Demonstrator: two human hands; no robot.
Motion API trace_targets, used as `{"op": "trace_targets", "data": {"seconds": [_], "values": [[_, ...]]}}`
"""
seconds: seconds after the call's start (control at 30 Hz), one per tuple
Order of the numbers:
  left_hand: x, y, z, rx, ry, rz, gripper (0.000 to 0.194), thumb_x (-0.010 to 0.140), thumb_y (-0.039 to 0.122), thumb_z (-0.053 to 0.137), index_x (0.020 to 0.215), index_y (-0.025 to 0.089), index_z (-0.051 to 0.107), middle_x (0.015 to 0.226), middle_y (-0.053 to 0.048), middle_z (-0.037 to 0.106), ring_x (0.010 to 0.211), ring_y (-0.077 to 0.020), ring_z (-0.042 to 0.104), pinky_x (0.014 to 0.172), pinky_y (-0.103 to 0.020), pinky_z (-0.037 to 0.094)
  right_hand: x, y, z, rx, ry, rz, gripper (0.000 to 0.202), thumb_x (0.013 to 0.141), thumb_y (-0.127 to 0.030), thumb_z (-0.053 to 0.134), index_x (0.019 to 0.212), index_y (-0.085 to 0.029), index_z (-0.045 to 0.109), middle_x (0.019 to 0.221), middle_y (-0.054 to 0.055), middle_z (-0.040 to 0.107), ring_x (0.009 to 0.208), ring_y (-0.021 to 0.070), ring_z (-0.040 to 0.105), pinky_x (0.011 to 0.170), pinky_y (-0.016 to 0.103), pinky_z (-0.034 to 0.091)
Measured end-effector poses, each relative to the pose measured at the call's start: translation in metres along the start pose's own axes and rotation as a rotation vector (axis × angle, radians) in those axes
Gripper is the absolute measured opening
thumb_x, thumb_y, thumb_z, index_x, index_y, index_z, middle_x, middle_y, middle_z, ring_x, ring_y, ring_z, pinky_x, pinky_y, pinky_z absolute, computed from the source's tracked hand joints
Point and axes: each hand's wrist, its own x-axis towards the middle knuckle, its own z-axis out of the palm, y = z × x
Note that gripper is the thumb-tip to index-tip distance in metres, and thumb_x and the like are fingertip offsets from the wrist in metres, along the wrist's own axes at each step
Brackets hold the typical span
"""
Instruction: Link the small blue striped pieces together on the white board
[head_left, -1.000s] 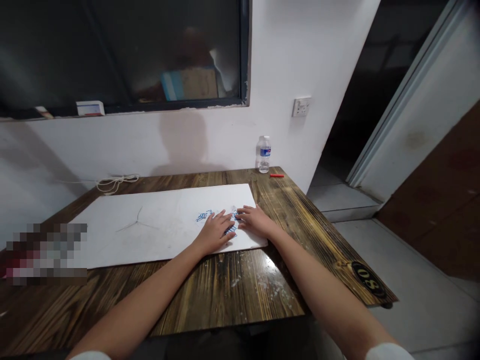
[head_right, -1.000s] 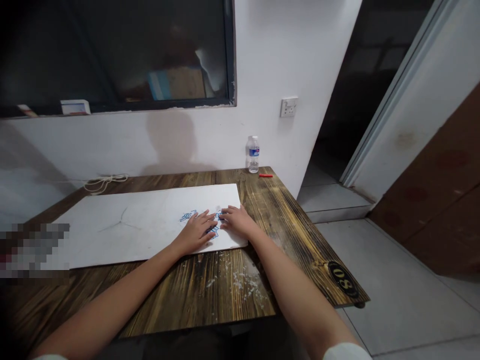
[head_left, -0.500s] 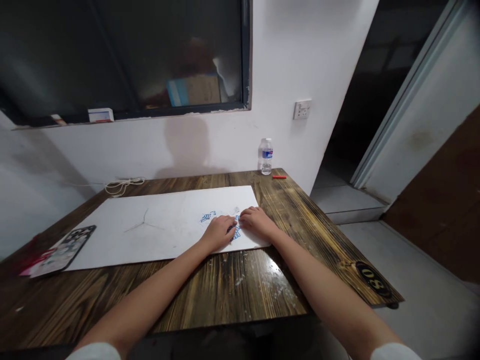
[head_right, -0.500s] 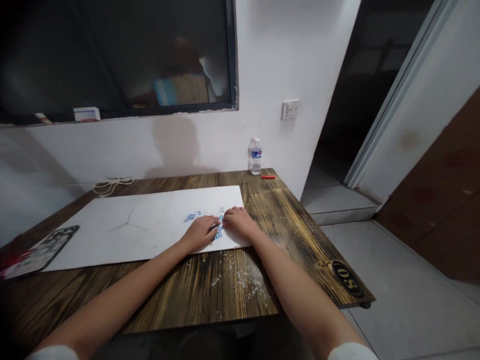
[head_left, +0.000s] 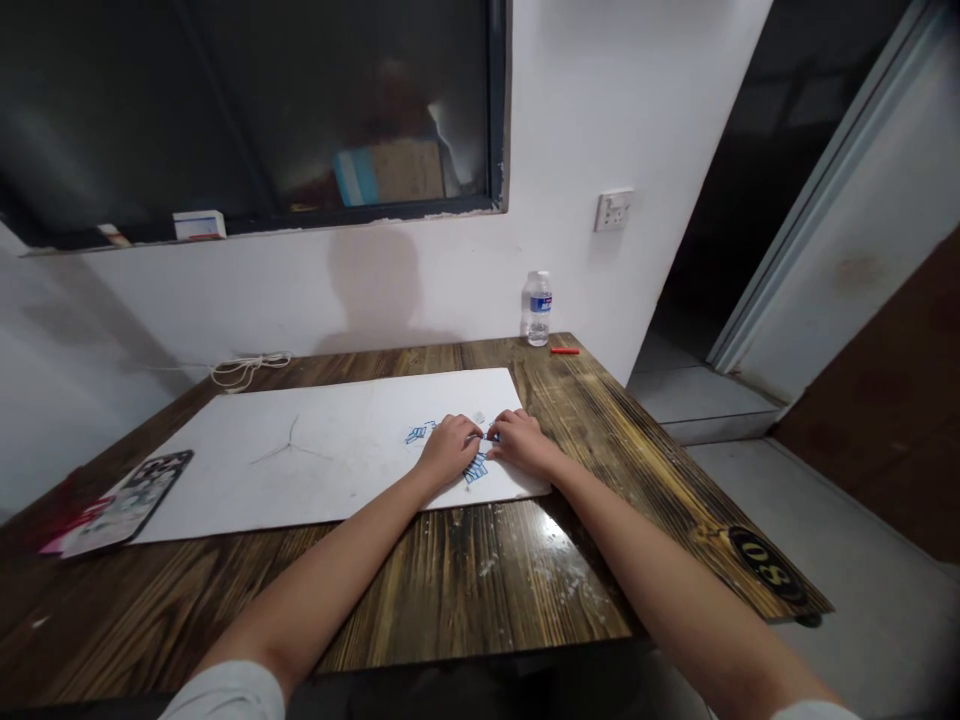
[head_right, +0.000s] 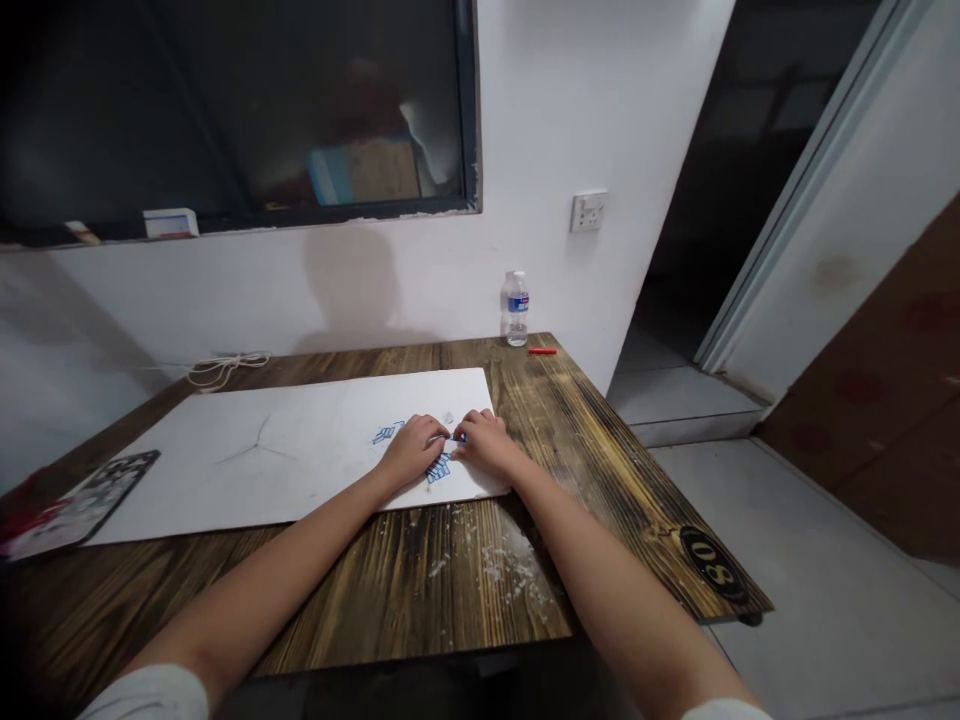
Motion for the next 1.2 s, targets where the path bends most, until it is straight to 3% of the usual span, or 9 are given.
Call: {"op": "trace_targets", "data": {"seconds": [0.23, 0.4, 0.53, 0.7, 0.83, 0.93, 1.07, 1.2], "values": [[-0.001, -0.003, 0.0, -0.069, 0.013, -0.004, 0.011, 0.079, 0.023, 0.055, 0.083, 0.021, 0.065, 0.088, -0.004, 0.061, 0.089, -0.02, 0.053, 0.082, -0.034, 0.04, -0.002, -0.007, -0.005, 0.014, 0.013, -0.019, 0.027, 0.069, -0.039, 0.074, 0.091, -0.024, 0.067, 0.098, 0.005, 0.058, 0.097, 0.0209, 0.044, 0.077, 0.032, 0.027], [-0.002, 0.0, -0.005, -0.146, 0.03, -0.041, 0.008, 0.078, 0.023, 0.057, 0.078, 0.02, 0.065, 0.085, -0.004, 0.061, 0.086, -0.0199, 0.054, 0.08, -0.033, 0.041, -0.002, -0.006, -0.008, 0.085, 0.091, -0.11, 0.013, 0.072, -0.028, 0.072, 0.083, -0.023, 0.068, 0.09, 0.003, 0.058, 0.09, 0.0179, 0.048, 0.077, 0.031, 0.03], [-0.002, 0.0, -0.007, -0.251, 0.048, -0.083, 0.017, 0.082, 0.03, 0.052, 0.079, 0.019, 0.064, 0.08, -0.003, 0.06, 0.078, -0.0178, 0.055, 0.072, -0.03, 0.042, 0.0, -0.005, -0.01, 0.23, 0.203, -0.132, 0.002, 0.075, -0.02, 0.068, 0.076, -0.021, 0.068, 0.082, 0.002, 0.056, 0.08, 0.0153, 0.051, 0.074, 0.028, 0.036], [0.0, -0.007, -0.005, -0.437, 0.043, -0.14, 0.034, 0.088, 0.041, 0.042, 0.083, 0.018, 0.067, 0.083, -0.004, 0.063, 0.079, -0.0174, 0.058, 0.073, -0.028, 0.043, 0.001, -0.007, -0.012, 0.343, 0.305, -0.137, 0.01, 0.077, -0.014, 0.063, 0.076, -0.021, 0.07, 0.078, 0.002, 0.051, 0.075, 0.0142, 0.051, 0.069, 0.027, 0.04], [0.0, -0.008, -0.006, -0.513, -0.031, -0.102, 0.03, 0.082, 0.042, 0.052, 0.079, 0.017, 0.067, 0.078, -0.003, 0.064, 0.075, -0.0167, 0.058, 0.07, -0.027, 0.043, 0.0, -0.008, -0.01, 0.359, 0.32, -0.129, 0.013, 0.076, -0.012, 0.061, 0.077, -0.022, 0.071, 0.076, 0.001, 0.052, 0.075, 0.0141, 0.052, 0.07, 0.027, 0.04], [0.0, -0.009, -0.004, -0.569, -0.039, -0.126, 0.024, 0.077, 0.04, 0.059, 0.077, 0.017, 0.067, 0.076, -0.002, 0.064, 0.072, -0.0159, 0.057, 0.067, -0.026, 0.042, 0.001, -0.006, -0.006, 0.359, 0.308, -0.125, 0.018, 0.078, -0.013, 0.06, 0.089, -0.023, 0.07, 0.082, 0.002, 0.056, 0.08, 0.0154, 0.053, 0.075, 0.028, 0.04], [0.002, -0.015, 0.003, -0.671, 0.088, -0.33, 0.023, 0.074, 0.039, 0.059, 0.075, 0.016, 0.063, 0.068, -0.001, 0.061, 0.063, -0.0141, 0.054, 0.06, -0.024, 0.041, 0.002, -0.001, -0.002, 0.273, 0.28, -0.033, 0.041, 0.081, -0.023, 0.061, 0.122, -0.025, 0.055, 0.096, 0.005, 0.059, 0.091, 0.0186, 0.052, 0.083, 0.033, 0.039], [0.003, -0.02, 0.006, -0.664, 0.174, -0.409, 0.022, 0.074, 0.038, 0.057, 0.072, 0.017, 0.062, 0.063, 0.002, 0.058, 0.059, -0.0126, 0.052, 0.056, -0.023, 0.041, -0.001, 0.005, 0.001, 0.055, 0.143, 0.042, 0.038, 0.076, -0.042, 0.066, 0.11, -0.025, 0.064, 0.108, 0.009, 0.056, 0.103, 0.0243, 0.044, 0.086, 0.038, 0.034]]}}
